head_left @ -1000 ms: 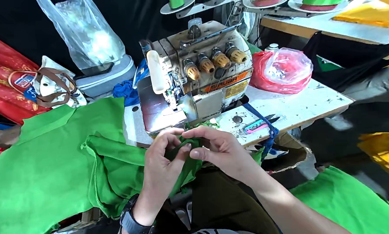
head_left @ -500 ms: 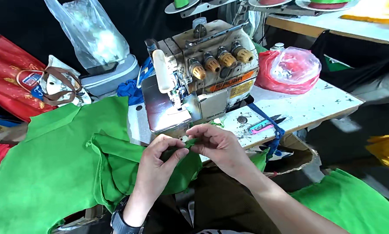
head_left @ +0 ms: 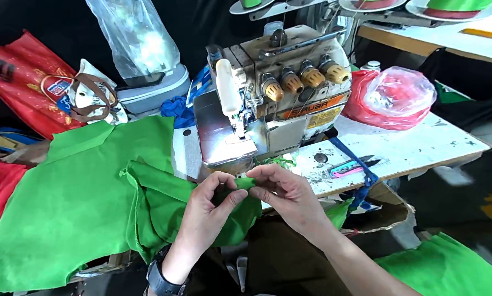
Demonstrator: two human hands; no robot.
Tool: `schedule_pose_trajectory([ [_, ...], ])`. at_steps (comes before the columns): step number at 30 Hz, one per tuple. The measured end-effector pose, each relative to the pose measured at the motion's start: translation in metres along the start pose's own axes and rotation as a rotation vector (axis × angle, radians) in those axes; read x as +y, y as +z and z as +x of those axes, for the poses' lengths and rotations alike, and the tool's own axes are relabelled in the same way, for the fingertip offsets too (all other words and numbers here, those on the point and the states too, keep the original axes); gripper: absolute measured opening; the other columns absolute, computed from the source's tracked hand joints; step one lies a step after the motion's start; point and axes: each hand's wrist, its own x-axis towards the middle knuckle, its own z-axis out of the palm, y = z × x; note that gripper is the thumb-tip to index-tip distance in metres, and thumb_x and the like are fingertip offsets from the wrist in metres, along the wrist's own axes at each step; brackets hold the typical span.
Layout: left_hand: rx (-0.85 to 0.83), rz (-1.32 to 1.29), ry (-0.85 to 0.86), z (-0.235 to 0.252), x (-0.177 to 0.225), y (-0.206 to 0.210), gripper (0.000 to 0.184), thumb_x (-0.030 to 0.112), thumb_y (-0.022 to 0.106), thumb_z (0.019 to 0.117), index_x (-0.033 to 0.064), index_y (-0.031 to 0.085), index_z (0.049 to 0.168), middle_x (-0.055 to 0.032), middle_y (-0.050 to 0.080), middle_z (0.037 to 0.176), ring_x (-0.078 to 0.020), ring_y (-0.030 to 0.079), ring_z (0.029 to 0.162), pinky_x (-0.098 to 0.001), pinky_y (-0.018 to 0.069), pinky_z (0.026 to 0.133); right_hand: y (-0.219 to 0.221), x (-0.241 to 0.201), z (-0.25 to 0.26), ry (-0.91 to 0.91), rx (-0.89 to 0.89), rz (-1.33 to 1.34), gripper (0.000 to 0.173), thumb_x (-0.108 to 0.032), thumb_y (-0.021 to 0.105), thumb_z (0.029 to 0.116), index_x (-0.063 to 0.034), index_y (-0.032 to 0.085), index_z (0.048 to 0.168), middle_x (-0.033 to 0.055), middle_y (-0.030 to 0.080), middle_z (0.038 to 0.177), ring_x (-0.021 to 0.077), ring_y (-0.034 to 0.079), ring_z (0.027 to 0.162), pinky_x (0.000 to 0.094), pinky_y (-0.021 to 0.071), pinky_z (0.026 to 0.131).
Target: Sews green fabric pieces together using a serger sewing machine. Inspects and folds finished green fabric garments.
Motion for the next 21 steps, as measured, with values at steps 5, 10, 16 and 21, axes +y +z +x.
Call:
schedule_pose_trajectory([
  [5, -0.018, -0.006, 0.051, 0.001, 0.0024, -0.0056, 0.01, 0.013, 0.071, 0.094, 0.0119, 0.075, 0.103, 0.004, 0.07, 0.098, -0.0043, 0.067, 0.085, -0.0179, 0.0577, 0.075, -0.0003, -0.0007, -0.0011, -0.019, -0.039, -0.051, 0.033, -0.006, 0.064, 0.0973, -0.0062, 0.062, 0.13, -0.0002, 0.071, 0.104, 0.0054, 0.07, 0.092, 0.0199, 0.0592, 0.084],
  [10, -0.03, -0.006, 0.086, 0.0008, 0.0023, -0.0063, 0.009, 0.012, 0.072, 0.0932, 0.0112, 0.074, 0.102, 0.003, 0.069, 0.099, -0.0053, 0.067, 0.087, -0.0186, 0.0581, 0.076, 0.002, -0.003, 0.0005, -0.047, 0.002, -0.001, 0.038, -0.001, 0.071, 0.0908, -0.0052, 0.061, 0.127, -0.0001, 0.071, 0.097, 0.0068, 0.07, 0.088, 0.0203, 0.0601, 0.082],
  [16, 0.014, 0.092, 0.155, 0.0013, 0.0048, -0.0045, 0.009, 0.014, 0.073, 0.0923, 0.0082, 0.073, 0.099, 0.0029, 0.071, 0.097, -0.0033, 0.068, 0.087, -0.0174, 0.0584, 0.078, 0.0014, -0.0035, 0.001, -0.025, -0.002, 0.047, 0.044, 0.0, 0.072, 0.0892, -0.0065, 0.061, 0.131, 0.0006, 0.072, 0.1, 0.0087, 0.071, 0.088, 0.0211, 0.0603, 0.082],
  [21, 0.073, 0.302, 0.23, 0.0014, 0.0076, -0.0045, 0.009, 0.022, 0.072, 0.093, 0.014, 0.075, 0.096, 0.0084, 0.073, 0.097, -0.0021, 0.066, 0.093, -0.0212, 0.0529, 0.087, -0.0008, -0.0018, 0.0025, -0.035, 0.042, 0.038, 0.038, -0.001, 0.075, 0.0867, -0.0079, 0.063, 0.122, -0.0006, 0.07, 0.093, 0.0083, 0.069, 0.086, 0.0205, 0.0588, 0.081],
])
